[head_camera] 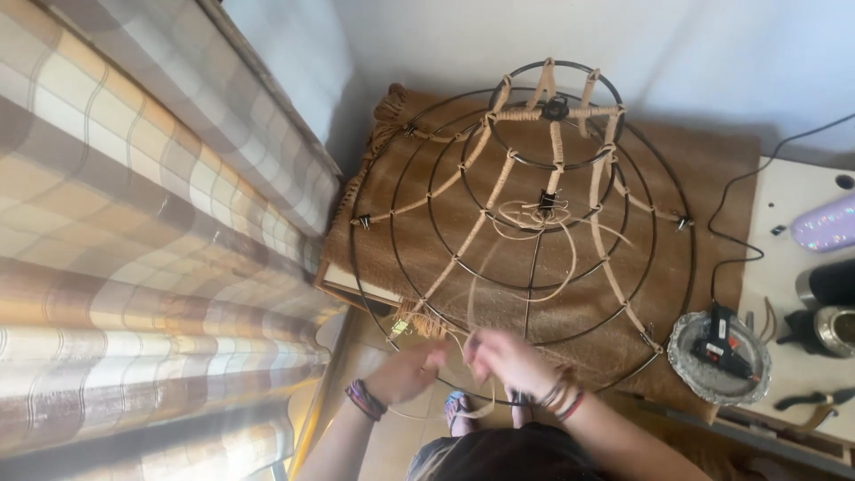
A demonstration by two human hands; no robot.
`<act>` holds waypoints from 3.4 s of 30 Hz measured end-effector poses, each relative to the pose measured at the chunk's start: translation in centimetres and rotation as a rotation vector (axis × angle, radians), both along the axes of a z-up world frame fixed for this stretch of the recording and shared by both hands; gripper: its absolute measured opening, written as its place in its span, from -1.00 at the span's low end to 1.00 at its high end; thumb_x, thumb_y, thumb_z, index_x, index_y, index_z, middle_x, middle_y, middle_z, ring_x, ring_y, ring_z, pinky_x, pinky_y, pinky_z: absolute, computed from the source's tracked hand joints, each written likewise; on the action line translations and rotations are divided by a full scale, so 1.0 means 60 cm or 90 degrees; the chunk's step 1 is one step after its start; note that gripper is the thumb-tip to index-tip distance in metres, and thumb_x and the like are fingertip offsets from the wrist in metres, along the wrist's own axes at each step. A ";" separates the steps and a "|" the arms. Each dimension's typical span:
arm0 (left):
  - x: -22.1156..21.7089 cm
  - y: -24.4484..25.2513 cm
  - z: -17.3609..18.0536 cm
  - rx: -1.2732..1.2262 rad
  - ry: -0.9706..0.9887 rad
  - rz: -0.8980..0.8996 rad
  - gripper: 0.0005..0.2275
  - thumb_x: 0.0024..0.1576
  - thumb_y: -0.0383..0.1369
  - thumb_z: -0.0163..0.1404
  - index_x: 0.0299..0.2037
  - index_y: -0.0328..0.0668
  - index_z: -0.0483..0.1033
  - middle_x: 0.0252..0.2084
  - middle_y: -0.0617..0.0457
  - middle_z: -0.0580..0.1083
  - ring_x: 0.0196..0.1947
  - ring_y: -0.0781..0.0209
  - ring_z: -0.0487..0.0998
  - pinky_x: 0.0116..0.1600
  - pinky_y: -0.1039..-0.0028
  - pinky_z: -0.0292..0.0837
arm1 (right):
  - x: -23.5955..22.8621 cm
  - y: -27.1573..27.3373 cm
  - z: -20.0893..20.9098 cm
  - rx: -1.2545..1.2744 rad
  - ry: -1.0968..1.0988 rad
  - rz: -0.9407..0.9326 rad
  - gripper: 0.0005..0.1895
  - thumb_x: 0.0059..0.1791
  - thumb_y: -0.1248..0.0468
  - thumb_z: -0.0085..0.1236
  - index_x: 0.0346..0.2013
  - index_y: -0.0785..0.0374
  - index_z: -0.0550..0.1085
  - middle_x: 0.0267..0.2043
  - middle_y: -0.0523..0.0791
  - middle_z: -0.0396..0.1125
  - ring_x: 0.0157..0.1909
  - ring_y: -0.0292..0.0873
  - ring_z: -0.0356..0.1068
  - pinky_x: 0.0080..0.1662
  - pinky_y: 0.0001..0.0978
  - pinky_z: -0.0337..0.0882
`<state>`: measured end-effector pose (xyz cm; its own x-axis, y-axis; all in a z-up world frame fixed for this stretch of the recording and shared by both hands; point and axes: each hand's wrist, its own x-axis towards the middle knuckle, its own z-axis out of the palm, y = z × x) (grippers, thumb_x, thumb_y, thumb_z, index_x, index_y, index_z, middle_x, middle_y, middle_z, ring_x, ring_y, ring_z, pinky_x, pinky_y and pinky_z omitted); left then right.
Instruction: Wrapping decorative twine around the metal structure of a lampshade frame.
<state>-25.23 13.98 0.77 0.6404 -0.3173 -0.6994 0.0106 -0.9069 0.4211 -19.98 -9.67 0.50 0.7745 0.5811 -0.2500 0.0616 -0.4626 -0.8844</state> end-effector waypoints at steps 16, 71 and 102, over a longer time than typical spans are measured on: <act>0.143 -0.151 0.041 0.059 -0.590 0.310 -0.51 0.09 -0.25 0.01 0.29 0.17 0.32 -0.04 0.01 0.46 -0.04 -0.13 0.56 0.01 0.13 0.42 | 0.163 -0.240 -0.068 0.172 -0.054 -0.258 -0.57 -0.01 0.40 0.16 0.13 0.31 0.30 -0.12 0.04 0.43 -0.09 -0.03 0.50 0.01 -0.20 0.53; 0.235 -0.324 0.066 -0.438 -0.169 0.660 -0.71 0.33 -0.18 -0.23 -0.01 -0.01 0.57 -0.48 0.26 0.37 -0.68 0.52 0.15 -0.62 0.68 0.07 | 0.131 -0.265 0.063 0.062 -0.551 -0.064 -0.71 -0.01 0.45 0.01 0.00 0.26 0.49 0.09 -0.02 0.37 0.07 -0.08 0.43 0.05 -0.33 0.52; 0.183 -0.169 -0.064 -1.061 0.419 0.175 -0.23 0.09 0.11 0.11 0.39 -0.23 0.20 0.34 -0.08 0.33 0.36 0.00 0.33 0.45 0.10 0.22 | 0.024 -0.123 -0.056 0.015 -0.025 0.142 -0.83 -0.10 0.37 -0.09 -0.40 0.08 0.48 -0.37 -0.22 0.40 -0.34 -0.21 0.38 -0.17 -0.34 0.39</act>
<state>-14.27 3.82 -3.04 0.5700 -0.8184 0.0731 0.5931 0.4713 0.6528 -18.54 -17.07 -2.87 0.6354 0.7440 -0.2068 0.1943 -0.4133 -0.8896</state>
